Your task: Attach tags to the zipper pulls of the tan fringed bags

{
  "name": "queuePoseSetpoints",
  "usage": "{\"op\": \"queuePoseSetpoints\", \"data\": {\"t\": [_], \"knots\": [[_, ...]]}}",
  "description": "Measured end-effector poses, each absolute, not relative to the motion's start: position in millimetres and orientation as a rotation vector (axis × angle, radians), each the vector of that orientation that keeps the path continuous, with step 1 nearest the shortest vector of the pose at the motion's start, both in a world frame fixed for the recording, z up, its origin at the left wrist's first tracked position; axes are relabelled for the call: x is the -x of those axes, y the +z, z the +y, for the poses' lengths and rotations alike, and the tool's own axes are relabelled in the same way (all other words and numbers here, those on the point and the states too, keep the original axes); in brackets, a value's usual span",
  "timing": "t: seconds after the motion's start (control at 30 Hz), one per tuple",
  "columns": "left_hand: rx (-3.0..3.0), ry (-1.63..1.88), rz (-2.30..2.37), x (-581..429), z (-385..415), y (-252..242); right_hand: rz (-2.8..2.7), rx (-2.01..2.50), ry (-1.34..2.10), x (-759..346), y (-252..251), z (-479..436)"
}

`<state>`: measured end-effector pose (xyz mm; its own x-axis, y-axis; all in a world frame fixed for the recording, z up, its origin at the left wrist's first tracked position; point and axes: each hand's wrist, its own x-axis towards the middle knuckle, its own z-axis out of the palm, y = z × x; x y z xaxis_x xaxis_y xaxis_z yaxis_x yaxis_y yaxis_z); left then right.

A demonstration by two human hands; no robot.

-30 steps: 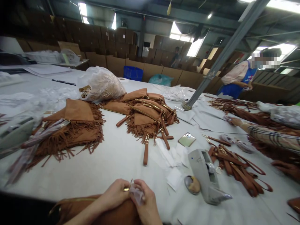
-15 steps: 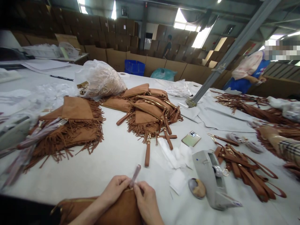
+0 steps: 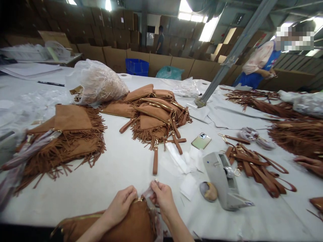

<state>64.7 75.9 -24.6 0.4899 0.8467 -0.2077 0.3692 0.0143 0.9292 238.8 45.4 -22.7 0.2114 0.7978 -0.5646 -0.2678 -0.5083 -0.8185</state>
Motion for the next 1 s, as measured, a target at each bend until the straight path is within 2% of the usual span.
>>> {"op": "queuePoseSetpoints", "data": {"t": [0.27,0.47,0.67,1.0], "knots": [[-1.124,0.428,0.851,-59,77,-32,-0.673,1.559,1.446,-238,-11,47],[-1.148,0.442,0.935,-65,78,-23,-0.709,1.564,1.397,-233,2,47],[-1.17,0.418,0.814,-63,82,-12,-0.749,1.568,1.416,-241,-1,49],[-1.235,0.492,1.032,-79,77,-15,-0.813,1.43,1.519,-236,3,46]]}}
